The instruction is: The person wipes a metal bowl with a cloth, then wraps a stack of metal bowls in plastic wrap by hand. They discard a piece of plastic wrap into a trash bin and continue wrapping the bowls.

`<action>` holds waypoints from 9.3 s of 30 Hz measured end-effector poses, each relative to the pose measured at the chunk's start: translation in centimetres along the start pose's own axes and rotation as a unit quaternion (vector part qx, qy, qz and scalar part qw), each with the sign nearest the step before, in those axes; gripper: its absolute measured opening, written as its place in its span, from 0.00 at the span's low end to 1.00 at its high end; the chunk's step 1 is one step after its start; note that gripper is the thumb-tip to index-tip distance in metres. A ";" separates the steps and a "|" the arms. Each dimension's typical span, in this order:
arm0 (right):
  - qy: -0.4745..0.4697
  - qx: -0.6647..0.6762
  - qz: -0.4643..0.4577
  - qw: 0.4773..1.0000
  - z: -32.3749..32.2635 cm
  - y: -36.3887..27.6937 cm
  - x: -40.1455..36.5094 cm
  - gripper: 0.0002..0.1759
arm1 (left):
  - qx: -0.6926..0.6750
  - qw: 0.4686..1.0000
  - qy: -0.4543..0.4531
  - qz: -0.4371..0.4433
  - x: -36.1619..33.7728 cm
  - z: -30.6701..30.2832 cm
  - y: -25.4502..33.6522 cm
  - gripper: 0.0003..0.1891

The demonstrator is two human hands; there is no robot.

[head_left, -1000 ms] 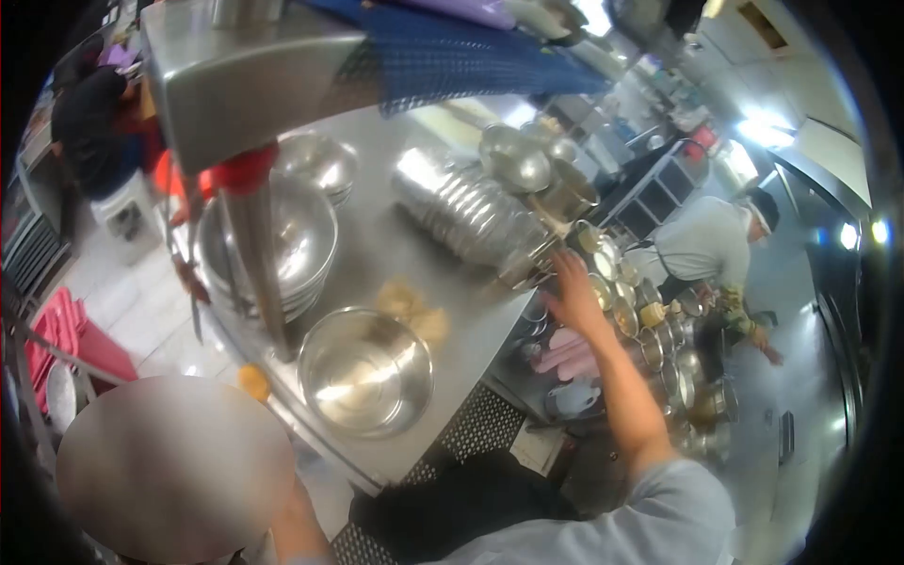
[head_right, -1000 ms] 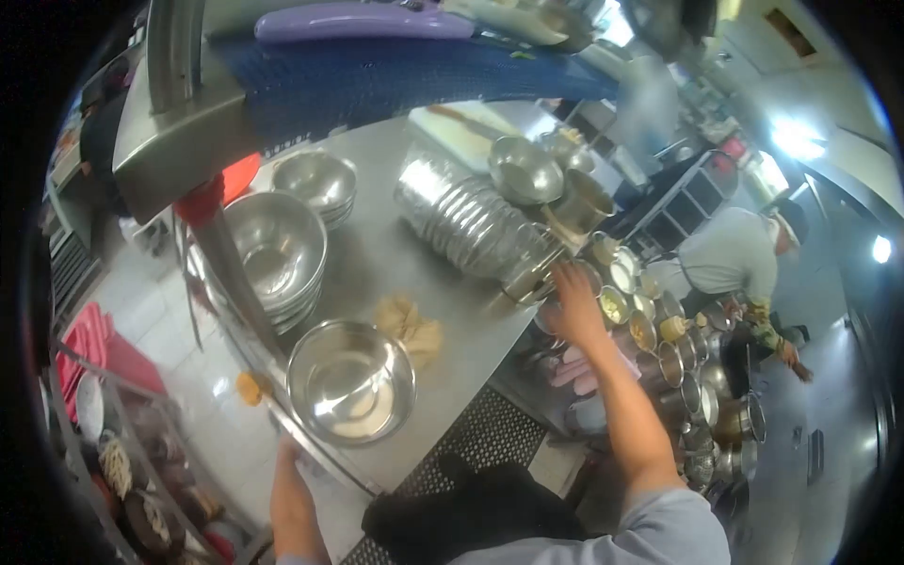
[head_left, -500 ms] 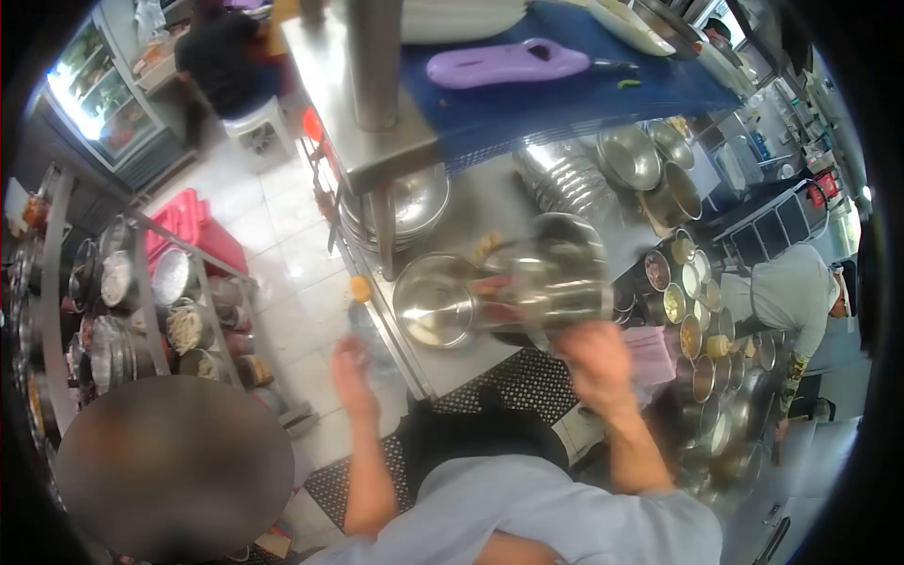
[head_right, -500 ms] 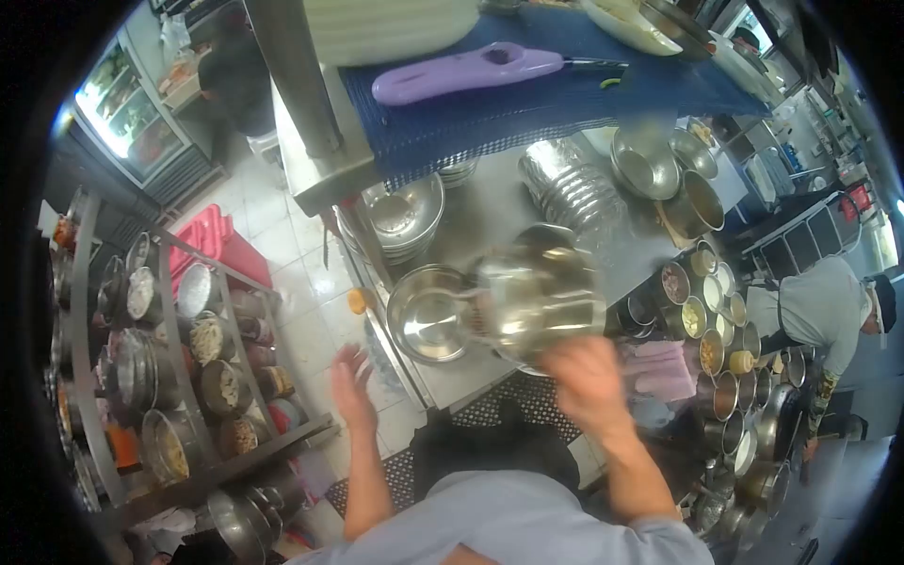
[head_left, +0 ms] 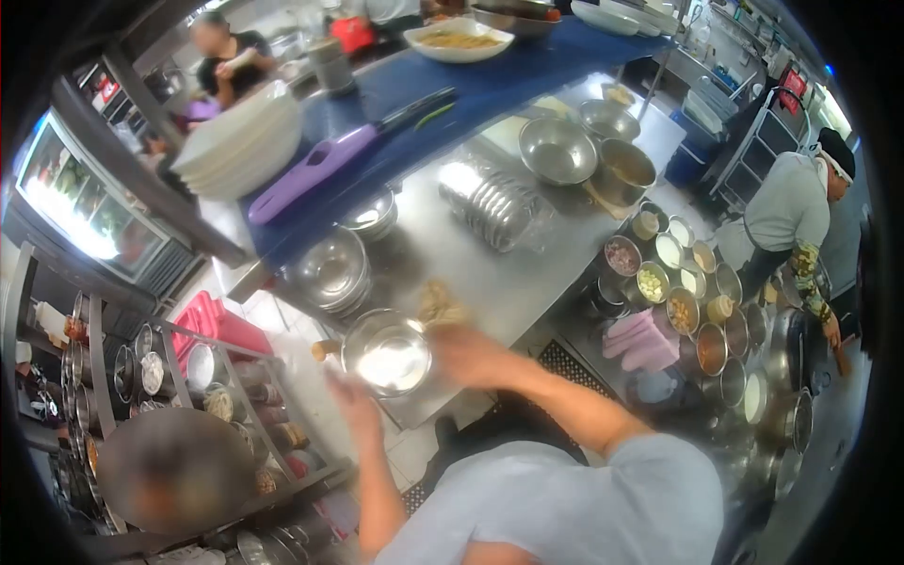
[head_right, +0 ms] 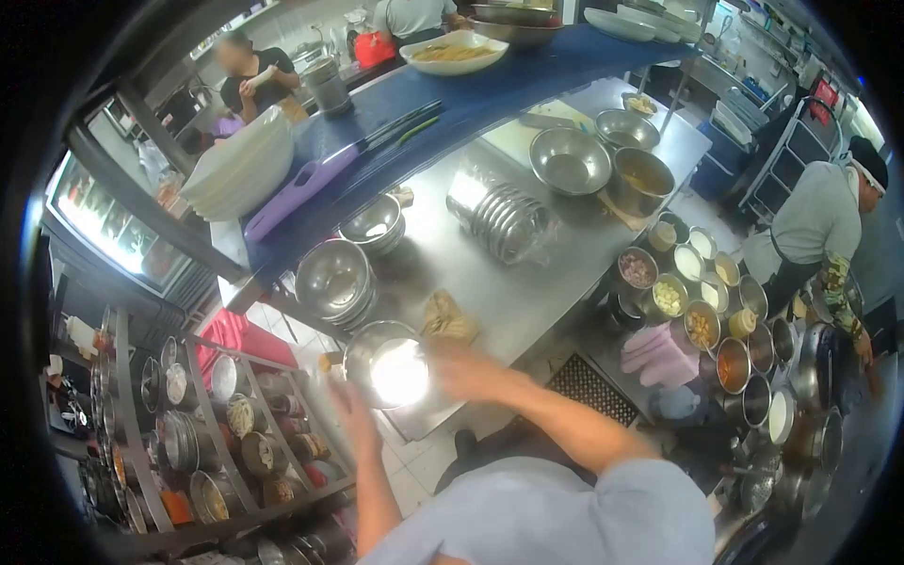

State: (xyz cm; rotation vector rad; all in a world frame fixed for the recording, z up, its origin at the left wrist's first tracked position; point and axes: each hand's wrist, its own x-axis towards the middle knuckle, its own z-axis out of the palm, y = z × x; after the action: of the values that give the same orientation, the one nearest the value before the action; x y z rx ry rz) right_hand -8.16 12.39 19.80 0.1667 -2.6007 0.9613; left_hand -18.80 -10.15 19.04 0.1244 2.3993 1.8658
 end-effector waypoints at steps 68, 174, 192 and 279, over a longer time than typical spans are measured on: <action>0.281 0.859 0.104 0.415 -15.7 22.2 -1.1 0.36 | 0.400 0.854 -0.254 0.216 6.4 42.5 13.4 0.40; 0.353 0.486 0.318 0.733 -11.4 20.0 -3.1 0.41 | 0.344 0.846 -0.167 0.373 3.0 41.5 7.8 0.24; 0.363 0.725 0.260 0.525 -6.7 13.1 -8.5 0.15 | 0.493 0.812 -0.209 0.234 -3.5 35.1 14.2 0.32; 0.359 0.541 0.380 0.659 -7.1 11.1 -5.7 0.24 | 0.343 0.801 -0.341 0.354 -1.9 33.2 9.5 0.20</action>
State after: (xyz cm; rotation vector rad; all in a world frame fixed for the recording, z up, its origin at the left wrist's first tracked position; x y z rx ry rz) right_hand -3.37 25.37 15.99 -0.8942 -1.0136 2.1684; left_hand -12.61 23.81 20.17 1.6093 2.4245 0.6719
